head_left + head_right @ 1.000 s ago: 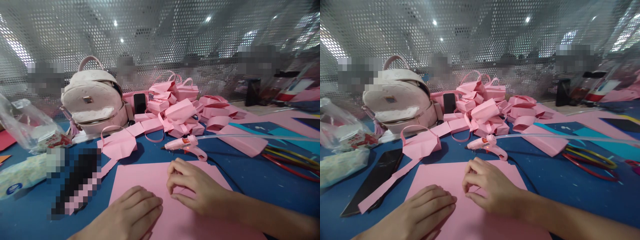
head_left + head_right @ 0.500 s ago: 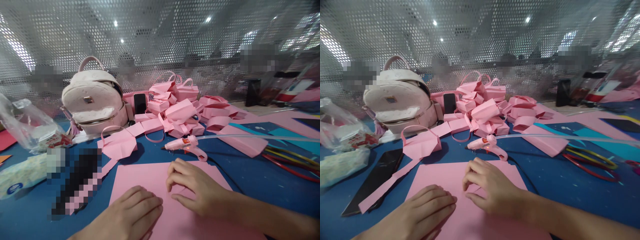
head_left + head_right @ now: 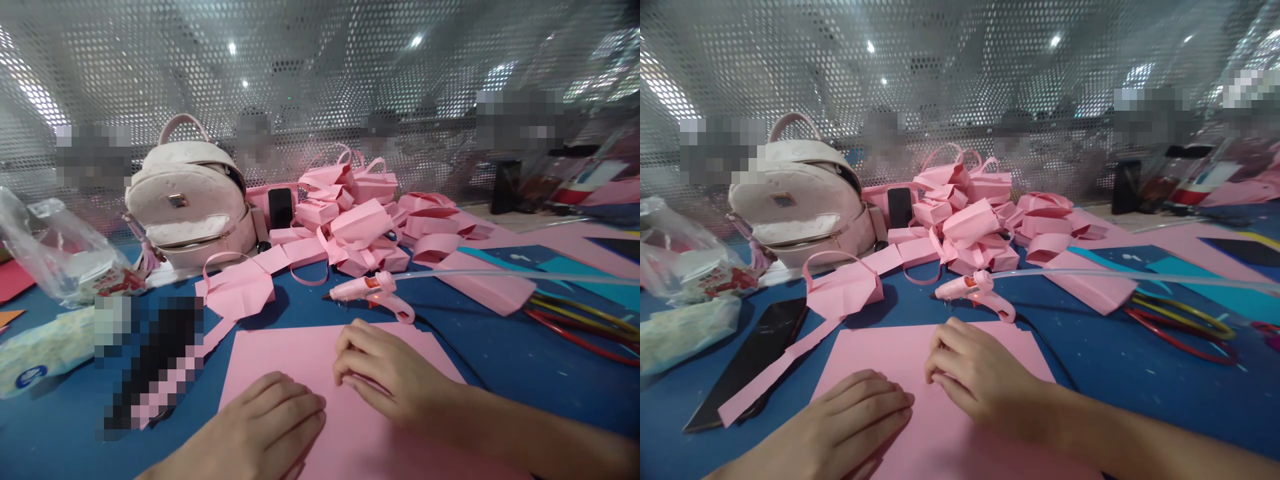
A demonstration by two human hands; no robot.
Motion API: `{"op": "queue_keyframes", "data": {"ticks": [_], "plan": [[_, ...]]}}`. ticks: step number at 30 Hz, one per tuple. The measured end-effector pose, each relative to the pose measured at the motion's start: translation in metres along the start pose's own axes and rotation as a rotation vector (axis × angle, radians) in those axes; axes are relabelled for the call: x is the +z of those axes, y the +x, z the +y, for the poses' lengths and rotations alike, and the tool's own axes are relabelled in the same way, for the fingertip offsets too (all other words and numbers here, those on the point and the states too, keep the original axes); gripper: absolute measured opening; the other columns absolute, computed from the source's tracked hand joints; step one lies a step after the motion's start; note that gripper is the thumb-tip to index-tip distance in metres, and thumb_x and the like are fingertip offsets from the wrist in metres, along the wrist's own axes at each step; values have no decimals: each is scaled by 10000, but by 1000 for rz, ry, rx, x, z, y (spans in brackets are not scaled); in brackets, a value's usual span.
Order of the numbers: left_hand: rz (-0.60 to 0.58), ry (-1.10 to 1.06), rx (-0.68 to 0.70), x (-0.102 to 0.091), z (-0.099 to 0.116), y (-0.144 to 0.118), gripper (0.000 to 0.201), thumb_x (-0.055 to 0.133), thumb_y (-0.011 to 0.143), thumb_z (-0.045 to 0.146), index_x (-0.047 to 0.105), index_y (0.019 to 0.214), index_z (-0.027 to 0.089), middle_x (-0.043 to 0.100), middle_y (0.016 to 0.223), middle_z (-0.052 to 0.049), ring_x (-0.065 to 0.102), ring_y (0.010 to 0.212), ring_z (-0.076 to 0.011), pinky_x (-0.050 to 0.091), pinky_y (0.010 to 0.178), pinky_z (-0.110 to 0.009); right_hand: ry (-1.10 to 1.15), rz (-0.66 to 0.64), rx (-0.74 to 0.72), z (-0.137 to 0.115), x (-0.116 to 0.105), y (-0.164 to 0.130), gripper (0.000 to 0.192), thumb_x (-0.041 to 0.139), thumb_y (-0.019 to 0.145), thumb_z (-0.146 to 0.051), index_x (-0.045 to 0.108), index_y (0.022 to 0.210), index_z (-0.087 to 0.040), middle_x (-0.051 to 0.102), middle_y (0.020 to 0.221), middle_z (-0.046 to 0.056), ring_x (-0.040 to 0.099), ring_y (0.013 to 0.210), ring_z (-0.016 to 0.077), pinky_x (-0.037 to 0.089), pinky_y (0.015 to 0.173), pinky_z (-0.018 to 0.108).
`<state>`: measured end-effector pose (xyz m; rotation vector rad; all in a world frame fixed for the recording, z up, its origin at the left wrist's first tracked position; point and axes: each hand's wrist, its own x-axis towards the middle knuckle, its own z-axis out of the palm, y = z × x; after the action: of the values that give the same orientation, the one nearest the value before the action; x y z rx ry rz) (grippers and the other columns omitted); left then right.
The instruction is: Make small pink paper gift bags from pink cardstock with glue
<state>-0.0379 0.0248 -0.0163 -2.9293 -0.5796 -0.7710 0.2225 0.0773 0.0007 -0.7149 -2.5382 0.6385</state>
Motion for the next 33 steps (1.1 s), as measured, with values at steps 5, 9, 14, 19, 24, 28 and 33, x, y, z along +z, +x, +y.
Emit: {"op": "queue_keyframes", "data": {"ticks": [5, 9, 14, 19, 24, 28, 33], "plan": [[-99, 6, -15, -13, 2, 7, 296, 464, 1039, 159, 618, 1277, 74, 722, 1234, -93, 666, 1065, -219, 522, 1018, -372, -60, 30, -87, 2, 3, 0, 224, 468, 974, -65, 648, 967, -198, 602, 969, 41, 495, 848, 179, 380, 767, 323], [-79, 18, -9, -17, 2, 9, 296, 441, 1046, 162, 628, 1258, 75, 734, 1205, -102, 676, 1046, -213, 533, 1008, -367, -82, 33, -112, 1, 3, 1, 231, 465, 972, -51, 650, 976, -189, 605, 970, 48, 500, 853, 182, 388, 769, 322], [-49, 12, -12, -8, 2, 5, 301, 432, 1047, 162, 634, 1256, 85, 734, 1200, -98, 668, 1041, -209, 528, 1012, -360, -92, 27, -117, -2, 2, 1, 223, 473, 967, -50, 648, 978, -188, 605, 968, 50, 509, 857, 181, 402, 764, 311], [12, 3, -12, 1, 1, 0, 325, 400, 1055, 171, 627, 1269, 83, 726, 1200, -108, 654, 1048, -213, 518, 1005, -369, -79, 79, -175, -8, -3, 1, 224, 441, 971, -44, 617, 1012, -176, 628, 973, 58, 523, 888, 178, 421, 808, 306], [18, -8, -12, 3, 0, 0, 339, 382, 1057, 164, 620, 1281, 76, 718, 1209, -115, 644, 1054, -217, 502, 1014, -375, -67, 162, -249, -8, -4, 1, 187, 429, 965, -44, 557, 991, -178, 628, 885, 38, 507, 813, 162, 421, 775, 294], [4, -10, -11, 2, 1, -1, 332, 403, 1052, 169, 612, 1294, 78, 714, 1213, -118, 641, 1062, -215, 506, 1018, -375, -90, 108, -253, -6, -3, 1, 226, 388, 952, -21, 532, 991, -191, 632, 858, 32, 511, 771, 164, 432, 731, 299], [0, -15, -21, 4, 1, -3, 340, 389, 1052, 161, 609, 1298, 80, 717, 1213, -123, 643, 1067, -219, 519, 1015, -385, -23, 58, -244, -2, 0, -6, 333, 347, 880, 10, 507, 1091, -192, 598, 1004, 98, 556, 884, 193, 510, 731, 300]]}}
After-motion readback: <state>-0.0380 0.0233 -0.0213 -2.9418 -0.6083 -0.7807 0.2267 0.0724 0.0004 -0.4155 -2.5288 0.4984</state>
